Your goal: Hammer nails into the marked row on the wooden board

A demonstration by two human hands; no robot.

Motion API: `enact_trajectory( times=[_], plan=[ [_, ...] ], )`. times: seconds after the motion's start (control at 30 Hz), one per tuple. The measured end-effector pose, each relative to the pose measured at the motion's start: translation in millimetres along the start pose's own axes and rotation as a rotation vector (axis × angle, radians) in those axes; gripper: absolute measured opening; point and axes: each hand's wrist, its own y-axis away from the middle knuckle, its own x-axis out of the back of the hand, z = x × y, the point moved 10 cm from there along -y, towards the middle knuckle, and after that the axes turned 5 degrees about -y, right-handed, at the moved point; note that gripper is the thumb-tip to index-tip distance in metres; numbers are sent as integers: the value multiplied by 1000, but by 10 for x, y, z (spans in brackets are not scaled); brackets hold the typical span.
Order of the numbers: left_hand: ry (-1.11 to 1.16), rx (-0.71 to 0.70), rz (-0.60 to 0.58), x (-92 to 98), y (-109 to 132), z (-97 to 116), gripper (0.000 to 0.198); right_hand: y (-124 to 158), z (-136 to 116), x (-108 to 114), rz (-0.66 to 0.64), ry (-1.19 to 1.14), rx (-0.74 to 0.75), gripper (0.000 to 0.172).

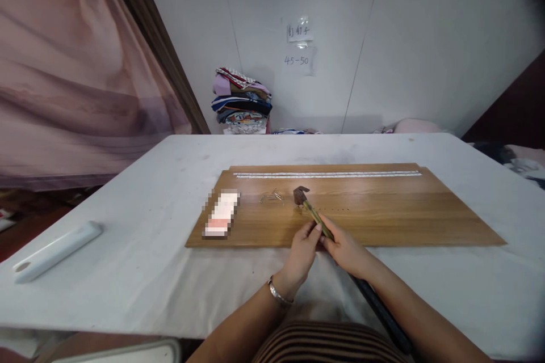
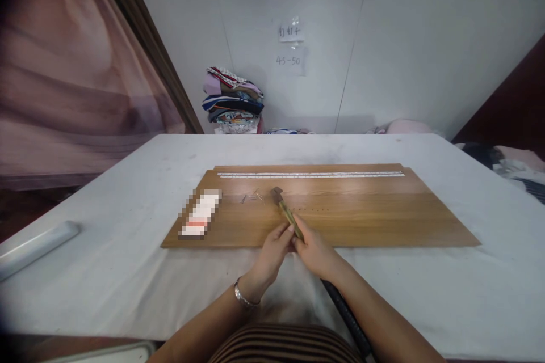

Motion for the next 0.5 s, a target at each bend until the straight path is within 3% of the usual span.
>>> enact_trajectory(
  times=[0.3,0.5],
  plan=[
    [8,18,-5,-12,1,-18,46,-15,131,-28,-12,-16,-45,61],
    [0,9,5,-3,7,14,45,-5,88,-6,-4,-32,-19,60]
  ],
)
